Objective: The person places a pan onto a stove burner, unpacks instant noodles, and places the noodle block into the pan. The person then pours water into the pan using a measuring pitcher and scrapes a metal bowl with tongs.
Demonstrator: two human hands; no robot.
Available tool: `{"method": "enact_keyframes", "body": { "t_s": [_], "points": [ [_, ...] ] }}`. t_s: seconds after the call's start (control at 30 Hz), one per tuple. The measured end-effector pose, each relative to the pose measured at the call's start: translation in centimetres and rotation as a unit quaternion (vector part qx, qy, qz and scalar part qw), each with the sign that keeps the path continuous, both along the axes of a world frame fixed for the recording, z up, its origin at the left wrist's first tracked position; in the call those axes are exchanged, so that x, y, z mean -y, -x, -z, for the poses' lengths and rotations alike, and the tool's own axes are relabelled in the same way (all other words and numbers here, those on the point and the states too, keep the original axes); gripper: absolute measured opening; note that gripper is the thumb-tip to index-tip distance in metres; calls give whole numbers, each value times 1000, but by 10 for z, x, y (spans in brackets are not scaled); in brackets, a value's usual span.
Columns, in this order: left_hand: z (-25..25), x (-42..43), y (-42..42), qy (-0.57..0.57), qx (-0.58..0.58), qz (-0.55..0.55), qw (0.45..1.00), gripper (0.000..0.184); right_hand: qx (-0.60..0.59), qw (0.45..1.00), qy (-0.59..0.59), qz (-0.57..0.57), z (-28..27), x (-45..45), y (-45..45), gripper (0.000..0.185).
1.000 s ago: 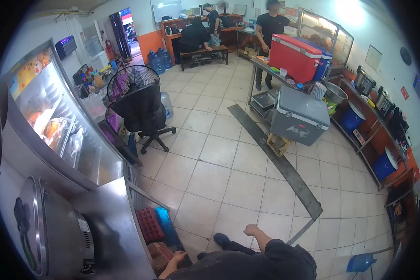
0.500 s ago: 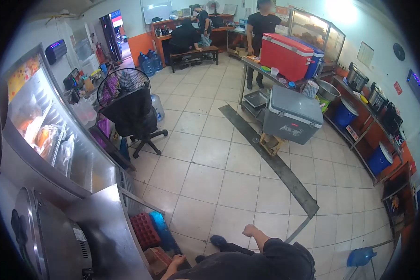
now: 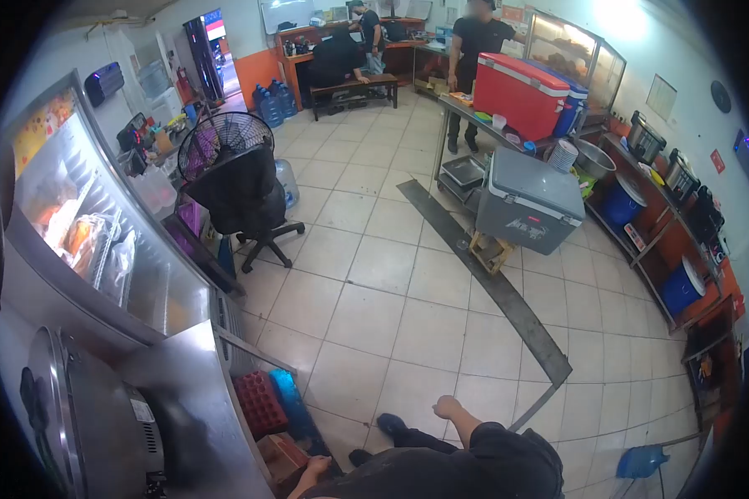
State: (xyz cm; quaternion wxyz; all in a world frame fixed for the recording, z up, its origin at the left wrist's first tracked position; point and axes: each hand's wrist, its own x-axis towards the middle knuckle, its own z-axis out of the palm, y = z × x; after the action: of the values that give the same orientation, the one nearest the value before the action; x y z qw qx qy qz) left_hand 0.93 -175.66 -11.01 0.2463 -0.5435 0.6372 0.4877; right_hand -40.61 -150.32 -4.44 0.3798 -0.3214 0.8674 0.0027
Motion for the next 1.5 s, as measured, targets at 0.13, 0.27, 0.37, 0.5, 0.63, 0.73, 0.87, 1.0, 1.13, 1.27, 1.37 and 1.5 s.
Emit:
{"method": "enact_keyframes", "body": {
  "t_s": [0.13, 0.27, 0.37, 0.5, 0.63, 0.73, 0.87, 1.0, 1.13, 1.27, 1.37, 1.5],
  "points": [
    [8, -3, -1, -14, -1, -30, 999, 40, -65, 994, 37, 82, 14, -4, -10, 30],
    [-4, -11, -11, 3, -17, -83, 996, 38, 1, 996, -92, 7, -61, 24, -7, 42],
    [-28, -20, -15, 17, 38, -151, 988, 40, -31, 994, -98, -39, -48, 22, -10, 53],
    [-77, -1, -3, -33, 92, -141, 985, 49, 21, 991, -88, -96, 10, 19, -8, 55],
    [63, 6, -51, 60, 84, -149, 984, 57, 34, 984, -84, -153, 80, 12, -8, 49],
    [143, 15, -80, 22, -140, -558, 818, 68, 51, 984, -87, -146, 102, 4, -24, 44],
    [215, 62, -87, -46, -345, -708, 614, 68, 81, 979, -40, -184, 167, -18, -31, 36],
    [211, 90, -112, -93, -257, -768, 579, 66, 142, 983, 36, -111, 174, 33, -48, 22],
    [193, 116, -110, 238, 35, -741, 627, 66, 197, 975, 77, -64, 183, 85, -75, 20],
    [197, 115, -122, 390, 168, -688, 588, 57, 239, 967, 75, -45, 179, 121, -98, 19],
    [190, 121, -149, 199, -84, -856, 470, 45, 275, 956, 96, -31, 190, 129, -113, 19],
    [179, 130, -170, 117, -249, -795, 541, 22, 277, 957, 76, -30, 182, 144, -133, 18]
  ]
}}
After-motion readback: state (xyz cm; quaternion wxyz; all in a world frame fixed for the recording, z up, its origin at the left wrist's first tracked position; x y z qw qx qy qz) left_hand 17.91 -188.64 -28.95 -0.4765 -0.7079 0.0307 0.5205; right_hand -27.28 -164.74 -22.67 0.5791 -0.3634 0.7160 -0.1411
